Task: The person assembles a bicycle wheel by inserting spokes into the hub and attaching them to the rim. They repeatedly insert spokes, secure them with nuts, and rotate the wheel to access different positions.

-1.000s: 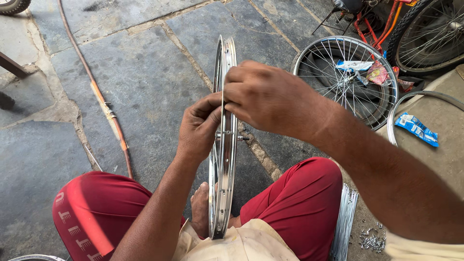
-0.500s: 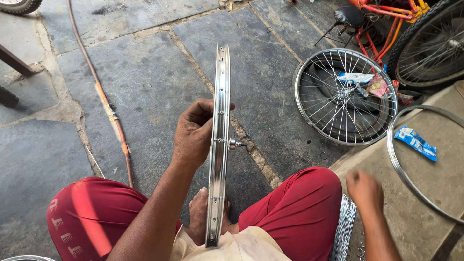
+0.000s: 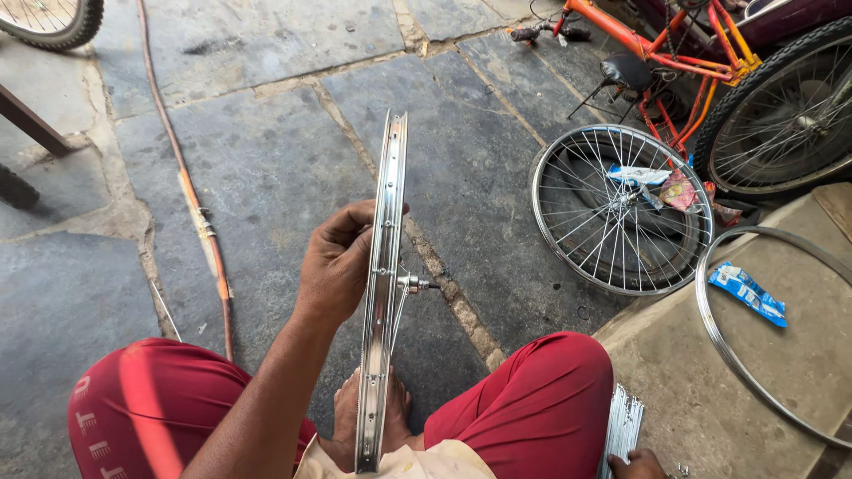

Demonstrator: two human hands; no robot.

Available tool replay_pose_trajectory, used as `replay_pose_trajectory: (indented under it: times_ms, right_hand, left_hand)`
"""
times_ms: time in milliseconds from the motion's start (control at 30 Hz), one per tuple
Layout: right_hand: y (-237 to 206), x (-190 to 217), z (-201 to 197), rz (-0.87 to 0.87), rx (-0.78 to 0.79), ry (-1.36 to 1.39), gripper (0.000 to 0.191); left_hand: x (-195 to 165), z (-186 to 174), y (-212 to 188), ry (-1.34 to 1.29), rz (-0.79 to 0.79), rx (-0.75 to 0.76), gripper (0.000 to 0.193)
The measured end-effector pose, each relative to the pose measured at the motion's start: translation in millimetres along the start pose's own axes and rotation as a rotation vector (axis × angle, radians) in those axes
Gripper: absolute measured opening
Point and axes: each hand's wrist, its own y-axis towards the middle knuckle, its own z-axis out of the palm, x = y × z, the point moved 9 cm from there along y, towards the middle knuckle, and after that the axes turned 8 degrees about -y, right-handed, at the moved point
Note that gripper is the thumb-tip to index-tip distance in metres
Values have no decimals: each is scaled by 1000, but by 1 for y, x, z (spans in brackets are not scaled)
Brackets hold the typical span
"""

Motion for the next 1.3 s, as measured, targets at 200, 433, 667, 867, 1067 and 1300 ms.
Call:
replay_pose_trajectory:
  times_ms: [200, 433, 667, 867, 1067, 1300]
  right_hand:
    - [14, -1, 23, -35, 462, -319, 69]
    - [0, 5, 7, -32, 543, -534, 80]
    - [8, -26, 33, 216, 574, 130, 53]
    - [24, -10, 18, 17, 482, -275, 50]
    - [44, -18, -23, 52, 426, -311, 49]
    - [60, -45, -14, 69, 432, -234, 54]
  left_hand:
    - [2, -9, 0, 3, -27, -82, 7]
    - [-2, -6, -1, 9, -63, -36, 17]
    - [-22, 9, -14, -72, -219, -216, 50]
    - [-38, 28, -34, 748, -265, -195, 51]
    - [-50, 56, -115, 973, 185, -44, 57]
    - [-55, 21, -134, 1168, 100, -81, 79]
